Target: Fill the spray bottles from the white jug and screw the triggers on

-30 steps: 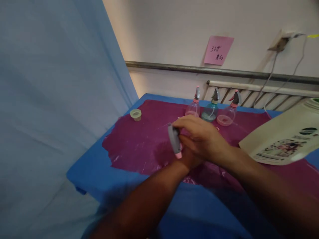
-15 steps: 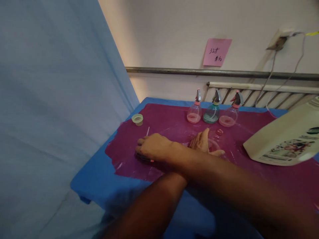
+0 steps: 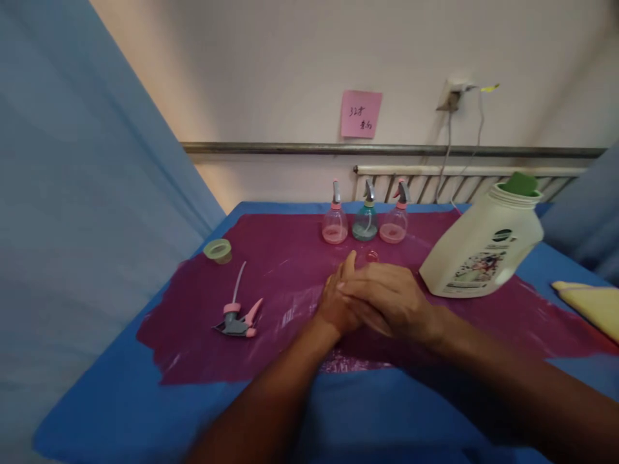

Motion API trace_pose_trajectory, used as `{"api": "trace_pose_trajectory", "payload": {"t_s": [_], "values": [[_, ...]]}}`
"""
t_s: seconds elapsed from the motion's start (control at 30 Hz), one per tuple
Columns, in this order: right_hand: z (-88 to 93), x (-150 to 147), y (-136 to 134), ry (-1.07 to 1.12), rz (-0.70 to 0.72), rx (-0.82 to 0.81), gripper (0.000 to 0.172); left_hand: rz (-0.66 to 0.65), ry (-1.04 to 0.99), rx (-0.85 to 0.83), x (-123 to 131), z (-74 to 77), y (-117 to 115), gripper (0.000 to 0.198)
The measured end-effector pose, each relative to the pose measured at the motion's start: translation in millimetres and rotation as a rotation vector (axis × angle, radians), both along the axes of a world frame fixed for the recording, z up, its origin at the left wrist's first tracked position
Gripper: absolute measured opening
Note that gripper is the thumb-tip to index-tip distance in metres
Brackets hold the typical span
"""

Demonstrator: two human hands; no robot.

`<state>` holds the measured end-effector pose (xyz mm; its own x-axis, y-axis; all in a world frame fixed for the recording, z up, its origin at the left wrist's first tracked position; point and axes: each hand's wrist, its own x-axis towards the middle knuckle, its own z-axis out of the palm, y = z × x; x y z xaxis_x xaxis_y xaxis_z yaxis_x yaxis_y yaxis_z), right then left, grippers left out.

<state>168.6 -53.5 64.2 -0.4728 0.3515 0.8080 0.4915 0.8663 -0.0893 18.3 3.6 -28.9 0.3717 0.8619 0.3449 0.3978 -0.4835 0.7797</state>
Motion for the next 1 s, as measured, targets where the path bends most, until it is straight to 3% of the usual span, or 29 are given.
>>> {"api": "trace_pose_trajectory", "payload": {"t_s": [0.2, 0.3, 0.4, 0.47, 0.53, 0.6, 0.67, 0.77, 0.83, 0.93, 1.0], "values": [[-19.4, 54.1, -23.9, 0.028, -0.046, 0.032, 0.025, 0.029, 0.119, -0.103, -7.7, 23.8, -1.8, 0.106], [-17.0, 95.6, -25.3, 0.249, -0.309, 0.102, 0.030, 0.079, 0.146, -0.164, -7.1, 35.5, -6.4, 0.099], [-15.6, 156.1, -15.2, 0.681, -0.683, 0.334, 0.034, 0.107, 0.179, -0.192, -6.0, 44.3, -8.7, 0.096], [-22.1, 196.2, -4.1, 0.887, -0.820, 0.374, 0.044, 0.104, 0.180, -0.193, -5.5, 49.0, -9.1, 0.095], [-33.8, 225.9, 6.9, 0.961, -0.863, 0.222, 0.051, 0.097, 0.173, -0.201, -4.9, 53.0, -9.1, 0.094], [-46.2, 241.7, 15.8, 1.024, -0.814, 0.001, 0.056, 0.109, 0.174, -0.236, -4.3, 56.4, -8.8, 0.095], [-55.3, 246.5, 22.0, 1.079, -0.734, -0.194, 0.062, 0.149, 0.168, -0.280, -3.8, 58.6, -7.9, 0.097], [-61.4, 247.4, 26.8, 1.114, -0.689, -0.352, 0.071, 0.161, 0.097, -0.313, -4.4, 58.8, -5.1, 0.098], [-63.3, 249.6, 27.3, 1.088, -0.738, -0.459, 0.067, 0.136, 0.038, -0.331, -5.8, 57.1, -3.2, 0.096], [-65.6, 254.0, 24.5, 1.010, -0.836, -0.635, 0.046, 0.131, -0.006, -0.347, -8.9, 54.9, -1.9, 0.092], [-65.1, 254.6, 21.0, 0.970, -0.890, -0.666, 0.035, 0.146, -0.014, -0.337, -10.8, 56.1, -2.7, 0.090]]}}
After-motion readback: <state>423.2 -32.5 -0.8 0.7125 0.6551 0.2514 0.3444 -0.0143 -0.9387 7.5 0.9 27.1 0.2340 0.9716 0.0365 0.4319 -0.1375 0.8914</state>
